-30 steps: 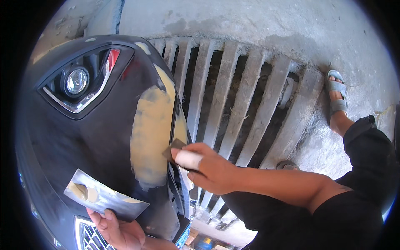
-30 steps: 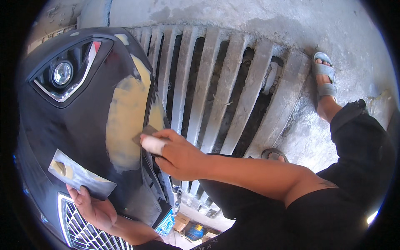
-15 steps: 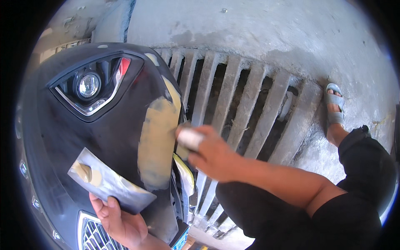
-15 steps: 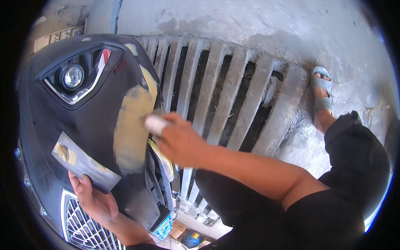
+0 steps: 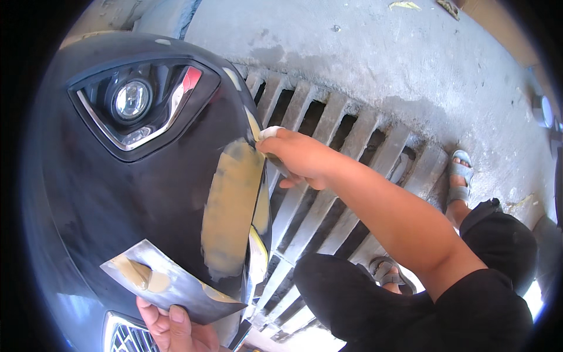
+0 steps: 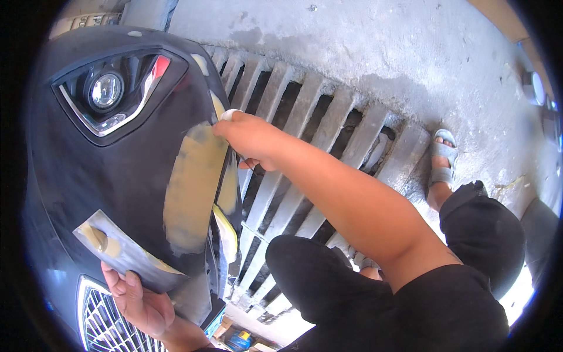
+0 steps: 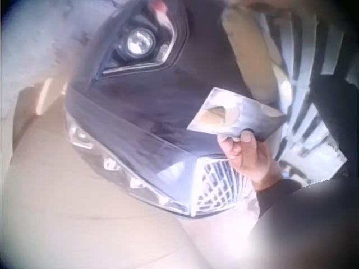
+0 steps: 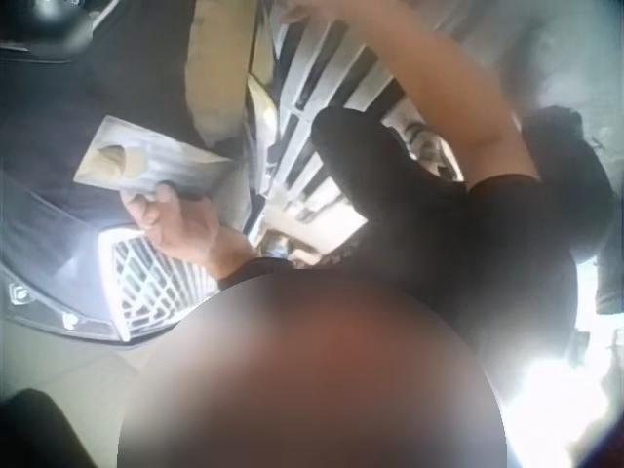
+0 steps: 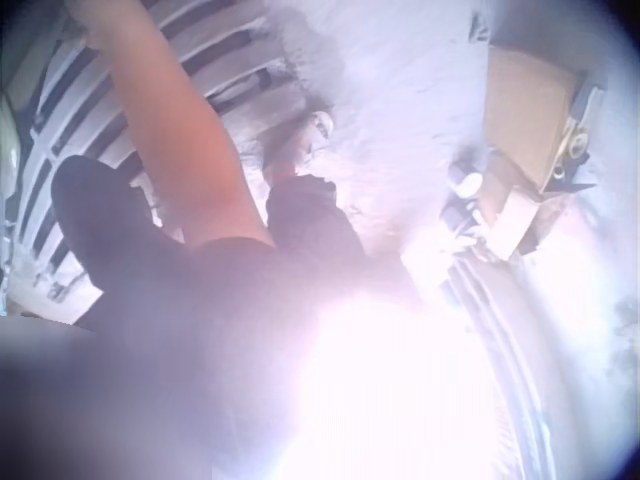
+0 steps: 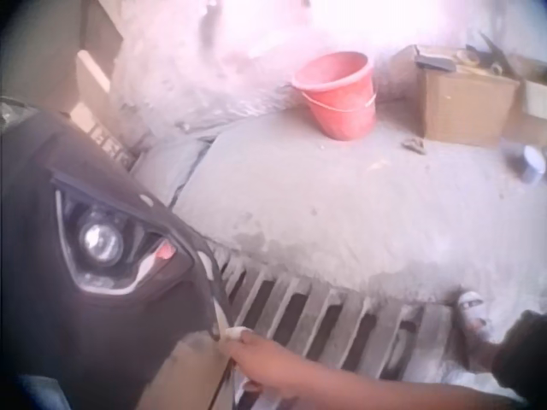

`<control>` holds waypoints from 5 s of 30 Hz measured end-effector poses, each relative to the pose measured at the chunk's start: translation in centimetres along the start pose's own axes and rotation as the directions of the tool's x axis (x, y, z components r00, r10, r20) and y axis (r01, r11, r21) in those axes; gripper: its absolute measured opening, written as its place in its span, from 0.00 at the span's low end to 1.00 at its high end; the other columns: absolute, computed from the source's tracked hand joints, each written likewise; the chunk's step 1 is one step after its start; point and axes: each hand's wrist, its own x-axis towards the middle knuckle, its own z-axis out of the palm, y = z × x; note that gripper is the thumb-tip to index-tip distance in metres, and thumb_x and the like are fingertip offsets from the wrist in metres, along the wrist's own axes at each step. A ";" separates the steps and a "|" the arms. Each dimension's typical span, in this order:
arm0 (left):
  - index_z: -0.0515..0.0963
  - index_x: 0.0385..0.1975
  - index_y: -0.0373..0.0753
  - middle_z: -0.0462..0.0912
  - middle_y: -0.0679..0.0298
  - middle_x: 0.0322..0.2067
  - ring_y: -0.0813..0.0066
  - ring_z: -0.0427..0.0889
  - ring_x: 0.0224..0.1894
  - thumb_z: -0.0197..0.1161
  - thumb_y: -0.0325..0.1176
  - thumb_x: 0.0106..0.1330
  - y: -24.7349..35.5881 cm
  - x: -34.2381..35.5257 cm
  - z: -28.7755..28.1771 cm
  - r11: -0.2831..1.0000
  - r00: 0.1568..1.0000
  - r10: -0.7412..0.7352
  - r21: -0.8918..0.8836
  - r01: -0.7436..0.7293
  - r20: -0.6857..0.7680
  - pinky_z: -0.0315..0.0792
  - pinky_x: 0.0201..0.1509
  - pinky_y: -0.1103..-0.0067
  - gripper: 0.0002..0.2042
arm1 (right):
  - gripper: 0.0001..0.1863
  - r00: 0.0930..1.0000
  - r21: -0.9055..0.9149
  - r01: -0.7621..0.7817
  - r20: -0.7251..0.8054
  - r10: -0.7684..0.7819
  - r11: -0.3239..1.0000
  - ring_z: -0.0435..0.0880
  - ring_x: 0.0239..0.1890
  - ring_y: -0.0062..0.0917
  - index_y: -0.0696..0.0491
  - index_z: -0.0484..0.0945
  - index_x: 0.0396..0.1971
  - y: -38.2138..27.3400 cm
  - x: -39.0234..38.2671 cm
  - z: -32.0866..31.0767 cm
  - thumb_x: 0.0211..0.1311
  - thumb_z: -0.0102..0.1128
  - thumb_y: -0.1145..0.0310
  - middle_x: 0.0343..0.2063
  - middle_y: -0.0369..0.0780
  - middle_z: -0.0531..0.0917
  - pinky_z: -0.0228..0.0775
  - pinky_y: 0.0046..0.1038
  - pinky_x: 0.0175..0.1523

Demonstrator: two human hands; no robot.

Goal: The person applies beige body filler to a damaged area on a black car bumper using a metal spreader. They repeatedly smooth and level the filler across the surface, occasionally touching the area with their hand to check the application.

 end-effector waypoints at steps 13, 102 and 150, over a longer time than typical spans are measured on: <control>0.59 0.65 0.26 0.75 0.53 0.58 0.64 0.74 0.62 0.58 0.24 0.65 0.3 0.2 0.5 0.999 1.000 -0.023 -0.024 0.022 -0.022 0.59 0.71 0.71 0.28 | 0.26 0.997 0.025 0.031 0.070 -0.033 0.999 0.75 0.51 0.27 0.48 0.71 0.60 -0.1 -1.2 2.7 0.67 0.54 0.50 0.51 0.38 0.76 0.78 0.36 0.46; 0.64 0.63 0.29 0.74 0.49 0.56 0.63 0.75 0.56 0.52 0.26 0.74 0.3 0.3 -2.2 0.990 0.986 0.089 0.098 -0.103 0.142 0.68 0.66 0.68 0.19 | 0.18 0.579 -0.667 0.662 0.165 -0.799 0.342 0.72 0.59 0.40 0.59 0.80 0.49 19.3 -3.2 8.9 0.62 0.60 0.66 0.57 0.48 0.76 0.66 0.39 0.63; 0.62 0.64 0.31 0.75 0.57 0.58 0.68 0.74 0.61 0.56 0.23 0.69 -2.6 -1.5 2.9 0.970 0.997 0.074 -0.232 -0.067 0.021 0.61 0.69 0.70 0.24 | 0.27 0.689 0.074 0.720 0.051 -0.723 0.691 0.71 0.65 0.30 0.55 0.64 0.67 12.1 -12.2 2.7 0.69 0.55 0.68 0.65 0.42 0.70 0.66 0.36 0.66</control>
